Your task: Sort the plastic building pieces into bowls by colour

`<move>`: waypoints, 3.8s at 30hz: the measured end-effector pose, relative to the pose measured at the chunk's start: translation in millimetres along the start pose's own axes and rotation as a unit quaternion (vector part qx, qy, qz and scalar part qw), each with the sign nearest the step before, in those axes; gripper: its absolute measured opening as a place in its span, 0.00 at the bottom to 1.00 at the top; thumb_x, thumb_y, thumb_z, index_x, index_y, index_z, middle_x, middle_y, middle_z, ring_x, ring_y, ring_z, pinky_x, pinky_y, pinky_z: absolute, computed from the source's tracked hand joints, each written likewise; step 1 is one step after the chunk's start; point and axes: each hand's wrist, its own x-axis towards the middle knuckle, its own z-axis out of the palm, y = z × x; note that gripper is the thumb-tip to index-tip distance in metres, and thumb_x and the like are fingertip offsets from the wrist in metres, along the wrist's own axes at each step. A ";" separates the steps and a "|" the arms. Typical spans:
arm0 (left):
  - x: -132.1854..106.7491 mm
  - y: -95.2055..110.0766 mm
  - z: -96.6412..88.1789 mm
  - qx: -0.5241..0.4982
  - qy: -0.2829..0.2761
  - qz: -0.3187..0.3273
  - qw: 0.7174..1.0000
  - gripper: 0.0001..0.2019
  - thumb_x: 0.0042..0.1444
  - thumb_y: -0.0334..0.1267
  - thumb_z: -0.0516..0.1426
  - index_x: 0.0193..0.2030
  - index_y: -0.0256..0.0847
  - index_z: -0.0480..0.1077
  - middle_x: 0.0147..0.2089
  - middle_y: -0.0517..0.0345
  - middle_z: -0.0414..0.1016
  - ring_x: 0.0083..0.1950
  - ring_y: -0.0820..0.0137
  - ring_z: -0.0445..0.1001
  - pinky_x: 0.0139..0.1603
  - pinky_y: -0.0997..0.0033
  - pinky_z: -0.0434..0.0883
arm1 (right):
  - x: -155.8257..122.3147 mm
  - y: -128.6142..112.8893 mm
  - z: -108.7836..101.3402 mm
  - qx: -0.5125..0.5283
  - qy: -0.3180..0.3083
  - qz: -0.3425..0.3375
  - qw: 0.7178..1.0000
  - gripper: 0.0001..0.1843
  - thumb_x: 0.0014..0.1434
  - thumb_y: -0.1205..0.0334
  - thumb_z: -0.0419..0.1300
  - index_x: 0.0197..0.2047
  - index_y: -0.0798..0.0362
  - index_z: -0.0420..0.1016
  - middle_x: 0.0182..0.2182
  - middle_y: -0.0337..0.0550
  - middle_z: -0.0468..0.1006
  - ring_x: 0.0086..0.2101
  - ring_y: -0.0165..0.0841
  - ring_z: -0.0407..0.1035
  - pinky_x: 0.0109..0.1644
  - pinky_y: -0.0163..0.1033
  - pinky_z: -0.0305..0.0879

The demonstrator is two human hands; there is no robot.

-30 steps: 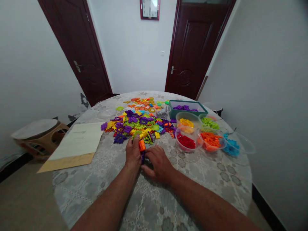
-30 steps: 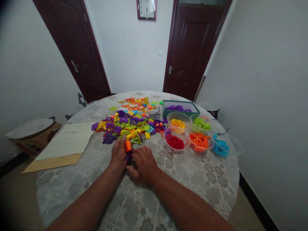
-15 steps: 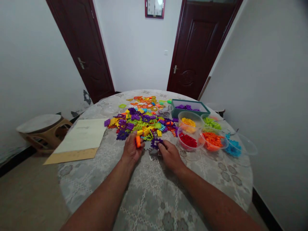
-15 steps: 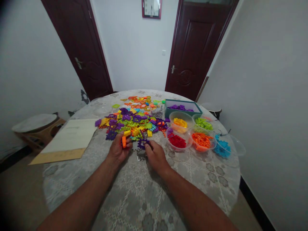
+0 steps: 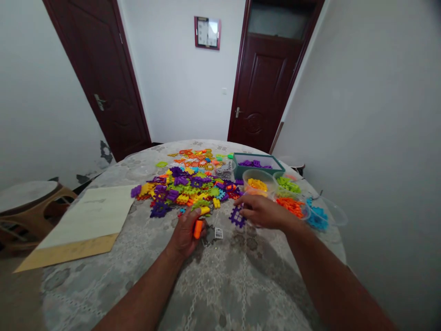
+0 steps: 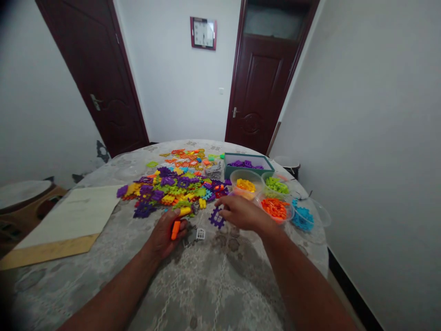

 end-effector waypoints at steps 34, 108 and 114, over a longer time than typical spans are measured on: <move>-4.3 -3.1 -0.3 0.053 -0.118 -0.091 0.987 0.18 0.54 0.45 0.69 0.44 0.39 0.72 0.35 0.58 0.75 0.23 0.79 0.65 0.19 0.80 0.61 | 5.5 -16.1 87.6 -0.003 0.229 -0.084 0.970 0.09 0.68 0.69 0.58 0.48 0.51 0.77 0.41 0.46 0.78 0.41 0.37 0.73 0.48 0.41 0.69; -3.7 -5.7 8.1 0.011 -0.009 -0.035 0.999 0.21 0.51 0.48 0.72 0.45 0.36 0.80 0.42 0.51 0.79 0.31 0.75 0.73 0.26 0.77 0.70 | -16.0 -24.5 67.9 -0.079 0.203 -0.125 0.968 0.17 0.68 0.56 0.62 0.58 0.52 0.74 0.47 0.50 0.81 0.40 0.38 0.75 0.48 0.44 0.72; -2.4 -7.5 10.9 -0.007 0.027 0.011 1.000 0.18 0.49 0.46 0.73 0.40 0.35 0.81 0.40 0.52 0.81 0.40 0.69 0.78 0.42 0.73 0.74 | -16.0 -46.2 117.4 -0.089 0.087 -0.120 0.985 0.25 0.67 0.51 0.63 0.63 0.52 0.69 0.51 0.54 0.78 0.50 0.45 0.74 0.53 0.50 0.73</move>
